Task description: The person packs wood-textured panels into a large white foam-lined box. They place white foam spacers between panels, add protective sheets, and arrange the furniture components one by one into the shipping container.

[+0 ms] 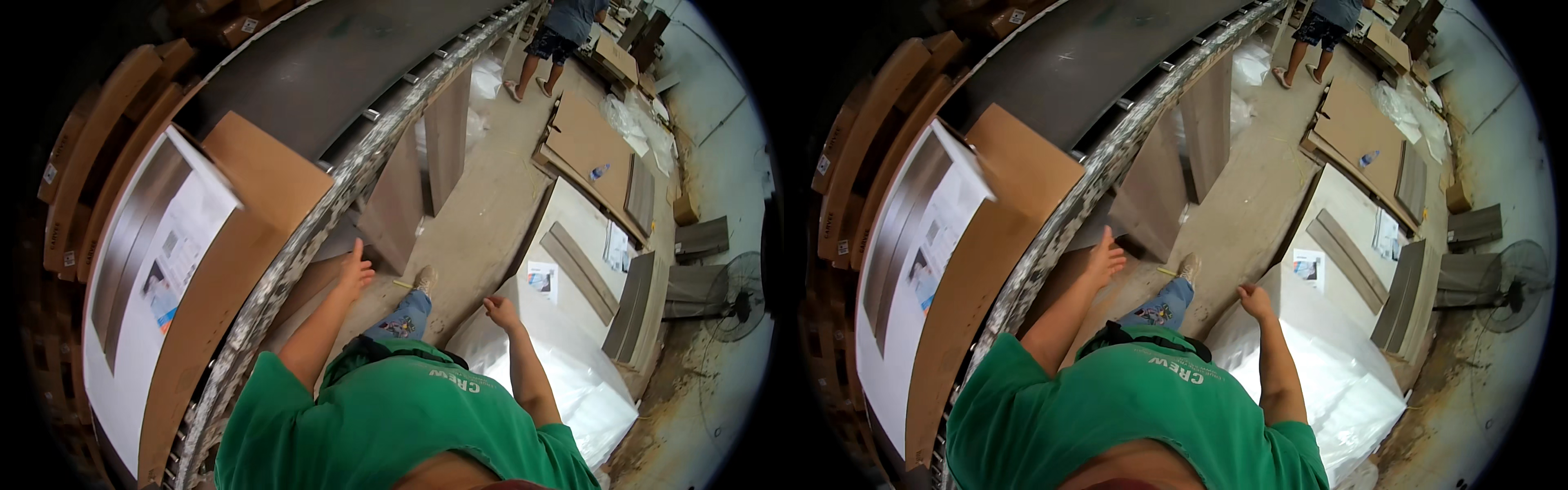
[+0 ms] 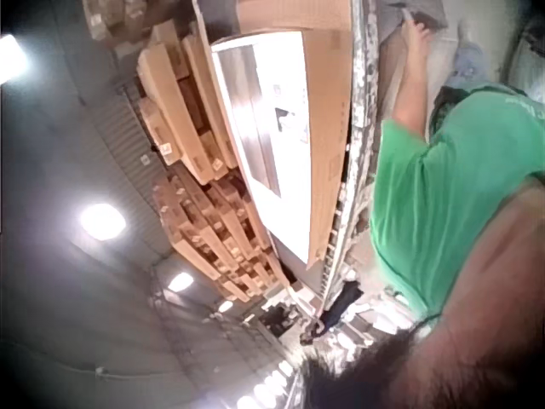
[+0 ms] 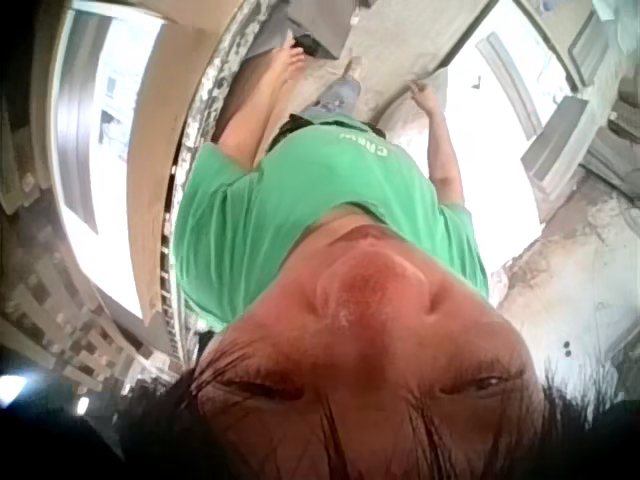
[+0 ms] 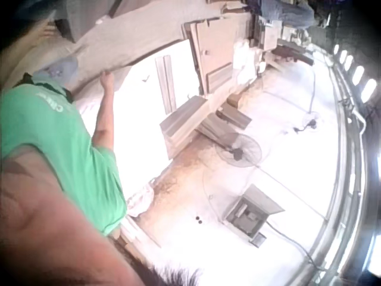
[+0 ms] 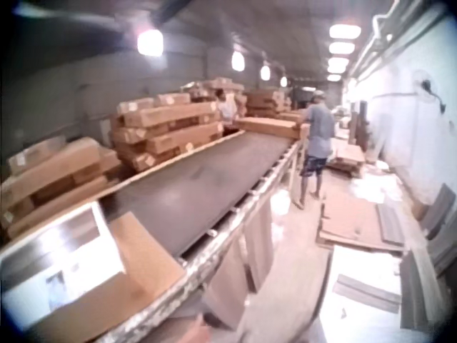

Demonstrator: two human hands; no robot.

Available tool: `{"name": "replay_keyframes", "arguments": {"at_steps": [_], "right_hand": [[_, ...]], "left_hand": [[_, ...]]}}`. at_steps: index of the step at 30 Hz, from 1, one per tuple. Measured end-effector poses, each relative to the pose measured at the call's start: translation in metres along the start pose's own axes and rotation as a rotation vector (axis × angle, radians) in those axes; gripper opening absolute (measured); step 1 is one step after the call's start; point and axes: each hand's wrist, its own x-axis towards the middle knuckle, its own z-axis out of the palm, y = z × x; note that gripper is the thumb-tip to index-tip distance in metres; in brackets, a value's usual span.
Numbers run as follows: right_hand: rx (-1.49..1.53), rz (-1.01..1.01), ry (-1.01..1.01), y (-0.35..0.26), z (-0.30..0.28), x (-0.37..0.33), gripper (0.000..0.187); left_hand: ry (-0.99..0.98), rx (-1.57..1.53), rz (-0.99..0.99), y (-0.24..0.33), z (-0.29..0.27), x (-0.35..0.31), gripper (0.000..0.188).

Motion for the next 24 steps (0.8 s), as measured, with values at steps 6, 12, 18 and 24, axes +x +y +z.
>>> {"name": "replay_keyframes", "arguments": {"at_steps": [6, 12, 18, 24], "right_hand": [[-0.322, -0.236, -0.032, -0.074, -0.092, 0.114, 0.027], [-0.3, -0.515, -0.151, -0.195, -0.139, 0.233, 0.026], [-0.501, -1.162, 0.12, -0.285, -0.127, 0.353, 0.032], [-0.69, -1.466, -0.07, -0.319, -0.116, 0.398, 0.036]], "left_hand": [[0.204, -0.366, 0.079, 0.017, 0.046, 0.051, 0.079], [0.418, -0.453, 0.19, 0.004, 0.053, 0.05, 0.066], [0.659, -0.54, 0.217, 0.003, 0.098, 0.038, 0.062], [0.962, -0.75, 0.139, 0.007, 0.137, 0.036, 0.069]]}}
